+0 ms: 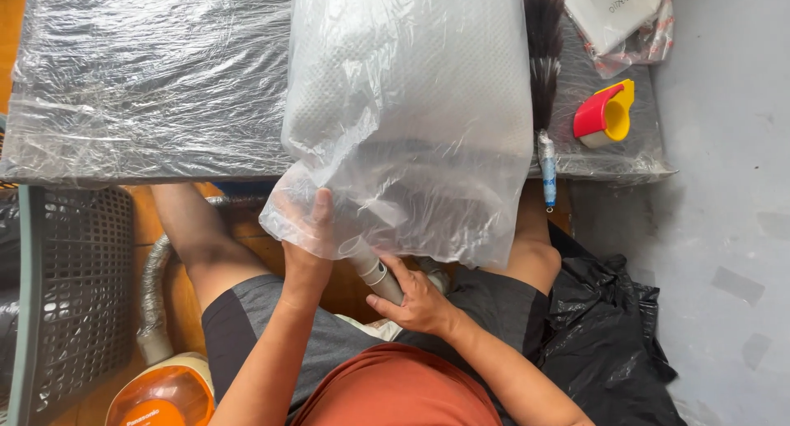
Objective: The person places a pillow inside a bubble wrap bag on a table. They use a brush to smooth the pillow inside the bag, then insert a vacuum sealer nozzle into the bag's opening. The person seals the bag and presses down on the pillow to compress it.
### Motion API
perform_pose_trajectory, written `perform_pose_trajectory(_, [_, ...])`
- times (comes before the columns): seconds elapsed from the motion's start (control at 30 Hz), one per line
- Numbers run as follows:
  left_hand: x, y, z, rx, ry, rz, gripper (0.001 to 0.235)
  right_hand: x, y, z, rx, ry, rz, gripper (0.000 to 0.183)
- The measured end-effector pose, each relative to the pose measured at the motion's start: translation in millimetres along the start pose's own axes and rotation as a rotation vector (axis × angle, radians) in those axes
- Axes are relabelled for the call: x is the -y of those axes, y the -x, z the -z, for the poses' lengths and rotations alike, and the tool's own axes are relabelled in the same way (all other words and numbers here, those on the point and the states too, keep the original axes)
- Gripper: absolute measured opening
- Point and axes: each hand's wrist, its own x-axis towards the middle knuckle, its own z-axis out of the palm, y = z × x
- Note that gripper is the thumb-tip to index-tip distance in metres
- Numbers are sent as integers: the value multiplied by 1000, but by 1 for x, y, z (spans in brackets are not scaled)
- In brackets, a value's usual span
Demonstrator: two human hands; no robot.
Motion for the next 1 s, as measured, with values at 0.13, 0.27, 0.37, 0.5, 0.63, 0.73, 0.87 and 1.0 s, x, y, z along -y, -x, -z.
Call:
perform_pose_trajectory(0.13, [-11, -5, 2, 18, -3, 36, 73, -26, -2, -17, -64, 40, 61, 76])
perform_pose_trajectory(0.27, [-17, -8, 5, 47, -3, 104, 73, 15, -17, 6, 7, -134, -63, 66])
perform_pose_trajectory(0.37, [-2, -11, 2, 45, -15, 81, 73, 30, -26, 16, 57, -201, -94, 69])
perform_pose_trajectory(0.5, [59, -15, -7, 46, 40, -176, 49, 45, -44, 29, 107, -177, -111, 71])
perform_pose_trajectory(0.63, [16, -10, -2, 44, 43, -172, 39, 29, -42, 16, 43, -230, 27, 71])
perform_pose_trajectory(0.73, [12, -13, 5, 0, 204, -87, 34, 2, -32, 9, -84, -150, 53, 78])
perform_pose_trajectory(0.87, [14, -11, 11, 18, 66, -93, 32, -6, -26, 10, -184, -151, -15, 70])
perform_pose_trajectory(1.0, [24, 0, 10, 51, 88, -148, 28, -17, -23, 14, -280, -235, -44, 78])
